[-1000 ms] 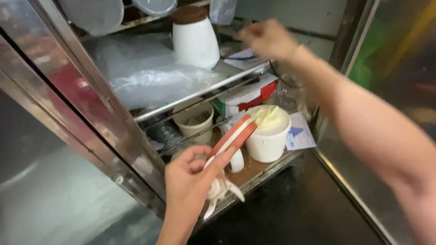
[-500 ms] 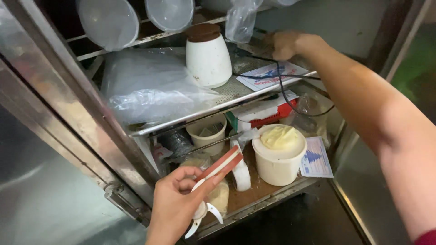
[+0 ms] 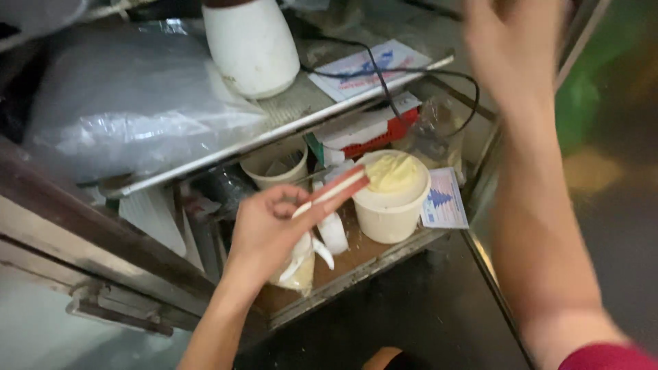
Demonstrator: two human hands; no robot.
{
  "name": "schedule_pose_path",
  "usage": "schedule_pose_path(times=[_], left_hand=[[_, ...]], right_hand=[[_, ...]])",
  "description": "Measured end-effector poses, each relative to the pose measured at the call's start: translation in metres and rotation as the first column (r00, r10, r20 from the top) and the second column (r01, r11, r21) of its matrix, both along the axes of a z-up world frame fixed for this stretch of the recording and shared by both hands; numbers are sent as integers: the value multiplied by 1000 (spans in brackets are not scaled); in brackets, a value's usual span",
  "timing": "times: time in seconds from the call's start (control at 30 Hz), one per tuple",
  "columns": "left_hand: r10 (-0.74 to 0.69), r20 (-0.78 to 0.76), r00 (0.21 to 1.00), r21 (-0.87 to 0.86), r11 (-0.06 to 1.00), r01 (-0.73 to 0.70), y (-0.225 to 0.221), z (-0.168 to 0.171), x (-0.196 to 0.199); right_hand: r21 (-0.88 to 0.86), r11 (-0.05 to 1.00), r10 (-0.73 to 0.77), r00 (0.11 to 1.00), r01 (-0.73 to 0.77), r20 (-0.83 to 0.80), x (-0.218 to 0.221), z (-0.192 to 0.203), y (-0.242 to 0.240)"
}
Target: Slicing ginger on a cutting board, washing it in a sink, and placing it into a container.
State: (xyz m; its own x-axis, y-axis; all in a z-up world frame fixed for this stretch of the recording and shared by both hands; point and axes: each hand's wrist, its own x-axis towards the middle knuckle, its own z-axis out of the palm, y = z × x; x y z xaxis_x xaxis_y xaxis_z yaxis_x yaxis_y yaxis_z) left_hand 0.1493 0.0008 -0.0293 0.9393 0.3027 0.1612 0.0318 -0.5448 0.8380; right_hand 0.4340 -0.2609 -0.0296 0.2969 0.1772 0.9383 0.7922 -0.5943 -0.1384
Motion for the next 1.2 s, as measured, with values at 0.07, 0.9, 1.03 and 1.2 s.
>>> schedule_pose_path(times=[0.07, 0.9, 1.03, 1.2], left_hand=[[91, -23, 996, 128, 988, -88, -9, 10, -2], [-122, 102, 987, -172, 975, 138, 32, 10, -34], [-111, 141, 984, -102, 987, 126, 31, 6, -31], [-100, 124, 987, -94, 989, 112, 27, 15, -36]], right_hand=[[527, 848, 137, 984, -56, -115, -123, -8, -14], [89, 972, -180, 932, 218, -315, -284, 52, -34], [-24, 989, -144, 989, 145, 39, -236, 84, -1], [-439, 870, -348, 911, 226, -221, -138, 85, 51]])
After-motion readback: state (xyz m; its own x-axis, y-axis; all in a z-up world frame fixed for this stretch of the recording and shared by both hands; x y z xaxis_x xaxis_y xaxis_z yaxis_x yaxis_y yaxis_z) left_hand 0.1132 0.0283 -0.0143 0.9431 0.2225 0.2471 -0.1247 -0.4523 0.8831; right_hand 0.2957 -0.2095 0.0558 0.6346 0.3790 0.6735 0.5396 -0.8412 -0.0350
